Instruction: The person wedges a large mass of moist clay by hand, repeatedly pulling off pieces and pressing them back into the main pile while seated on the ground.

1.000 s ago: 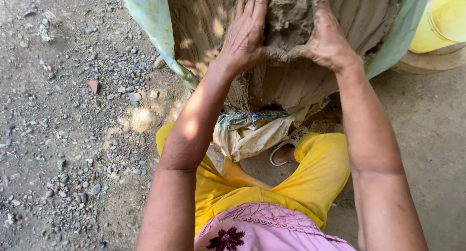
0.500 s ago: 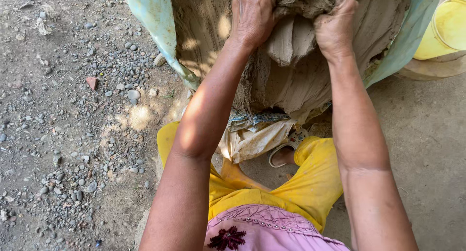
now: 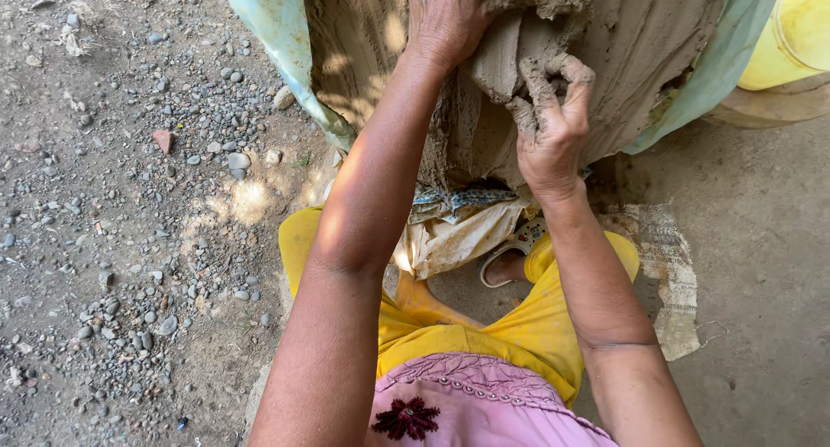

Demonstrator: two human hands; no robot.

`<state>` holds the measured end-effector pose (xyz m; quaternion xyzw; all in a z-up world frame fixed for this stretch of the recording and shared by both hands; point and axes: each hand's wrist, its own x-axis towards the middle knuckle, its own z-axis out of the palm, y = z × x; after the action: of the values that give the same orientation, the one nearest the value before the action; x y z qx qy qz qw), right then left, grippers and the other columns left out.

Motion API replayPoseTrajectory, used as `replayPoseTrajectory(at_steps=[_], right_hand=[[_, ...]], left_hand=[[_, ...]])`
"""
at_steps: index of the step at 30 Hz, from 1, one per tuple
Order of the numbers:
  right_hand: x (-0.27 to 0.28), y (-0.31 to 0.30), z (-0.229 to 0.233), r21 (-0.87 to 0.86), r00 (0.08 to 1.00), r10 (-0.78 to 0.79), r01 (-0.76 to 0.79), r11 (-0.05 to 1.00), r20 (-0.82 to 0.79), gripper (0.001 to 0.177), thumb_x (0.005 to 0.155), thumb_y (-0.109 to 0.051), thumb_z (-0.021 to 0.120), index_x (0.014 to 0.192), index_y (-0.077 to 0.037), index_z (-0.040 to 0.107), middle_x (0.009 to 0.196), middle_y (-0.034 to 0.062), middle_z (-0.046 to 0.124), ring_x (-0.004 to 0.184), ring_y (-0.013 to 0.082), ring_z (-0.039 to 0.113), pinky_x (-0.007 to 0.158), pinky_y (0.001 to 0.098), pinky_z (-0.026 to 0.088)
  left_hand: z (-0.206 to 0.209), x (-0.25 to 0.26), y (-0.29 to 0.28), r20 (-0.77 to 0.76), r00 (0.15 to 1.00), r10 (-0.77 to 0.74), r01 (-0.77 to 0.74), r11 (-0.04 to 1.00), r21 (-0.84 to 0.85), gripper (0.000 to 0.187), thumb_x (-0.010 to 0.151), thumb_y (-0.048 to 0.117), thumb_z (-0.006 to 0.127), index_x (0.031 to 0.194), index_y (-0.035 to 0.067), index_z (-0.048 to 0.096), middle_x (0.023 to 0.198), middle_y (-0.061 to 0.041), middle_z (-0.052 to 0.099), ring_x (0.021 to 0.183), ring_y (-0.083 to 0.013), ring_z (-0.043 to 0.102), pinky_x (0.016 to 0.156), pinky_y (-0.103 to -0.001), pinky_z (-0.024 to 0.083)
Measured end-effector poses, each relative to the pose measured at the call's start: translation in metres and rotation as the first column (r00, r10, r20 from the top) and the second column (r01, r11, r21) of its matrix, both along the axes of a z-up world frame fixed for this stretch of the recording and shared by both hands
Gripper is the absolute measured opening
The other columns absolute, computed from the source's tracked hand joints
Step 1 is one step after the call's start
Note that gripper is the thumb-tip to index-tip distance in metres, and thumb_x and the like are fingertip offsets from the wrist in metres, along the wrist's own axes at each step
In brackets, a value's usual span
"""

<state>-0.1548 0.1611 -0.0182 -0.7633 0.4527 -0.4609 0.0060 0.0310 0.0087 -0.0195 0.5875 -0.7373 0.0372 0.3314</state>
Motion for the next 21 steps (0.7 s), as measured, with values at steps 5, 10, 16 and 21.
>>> replayPoseTrajectory(at_steps=[5, 10, 16, 21], right_hand=[[-0.013, -0.015, 0.002, 0.123, 1.0, 0.009, -0.006, 0.992, -0.019, 0.044, 0.089, 0.007, 0.078, 0.131, 0.011, 0.066, 0.138, 0.0347, 0.047, 0.135, 0.0464, 0.047, 0.12, 0.0506, 0.041], [-0.024, -0.026, 0.03, 0.257, 0.974, 0.136, -0.087, 0.963, -0.183, 0.046, 0.076, 0.01, 0.075, 0.122, 0.008, 0.068, 0.15, 0.0317, 0.041, 0.146, 0.0489, 0.042, 0.129, 0.057, 0.031], [-0.045, 0.025, 0.071, 0.533, 0.929, 0.351, -0.357, 0.767, 0.117, 0.032, 0.076, -0.012, 0.088, 0.092, 0.005, 0.066, 0.143, 0.0284, 0.04, 0.113, 0.0354, 0.062, 0.078, 0.0377, 0.068], [-0.147, 0.069, 0.034, 0.46, 0.567, -0.065, -0.59, 0.664, 0.821, 0.029, 0.086, 0.001, 0.077, 0.107, -0.007, 0.059, 0.129, 0.0123, 0.056, 0.102, 0.0229, 0.075, 0.075, 0.0273, 0.067]], left_hand=[[0.0, 0.001, 0.0, 0.01, 1.0, -0.014, 0.015, 1.0, -0.02, 0.03, 0.08, 0.032, 0.078, 0.099, 0.01, 0.075, 0.085, -0.014, 0.075, 0.079, -0.033, 0.07, 0.07, -0.051, 0.05], [-0.007, 0.0, -0.006, 0.052, 0.998, 0.017, -0.017, 1.0, 0.007, 0.03, 0.083, 0.032, 0.076, 0.105, 0.011, 0.073, 0.087, -0.014, 0.074, 0.08, -0.0292, 0.069, 0.07, -0.05, 0.05], [-0.013, 0.003, -0.013, 0.097, 0.995, 0.021, -0.038, 0.983, 0.179, 0.027, 0.093, 0.022, 0.067, 0.118, 0.013, 0.07, 0.094, -0.012, 0.07, 0.085, -0.0232, 0.065, 0.075, -0.046, 0.051], [-0.016, 0.006, -0.012, 0.081, 0.996, -0.034, 0.018, 0.981, 0.192, 0.028, 0.098, 0.028, 0.067, 0.125, 0.021, 0.07, 0.101, -0.013, 0.07, 0.088, -0.0244, 0.064, 0.077, -0.047, 0.05]])
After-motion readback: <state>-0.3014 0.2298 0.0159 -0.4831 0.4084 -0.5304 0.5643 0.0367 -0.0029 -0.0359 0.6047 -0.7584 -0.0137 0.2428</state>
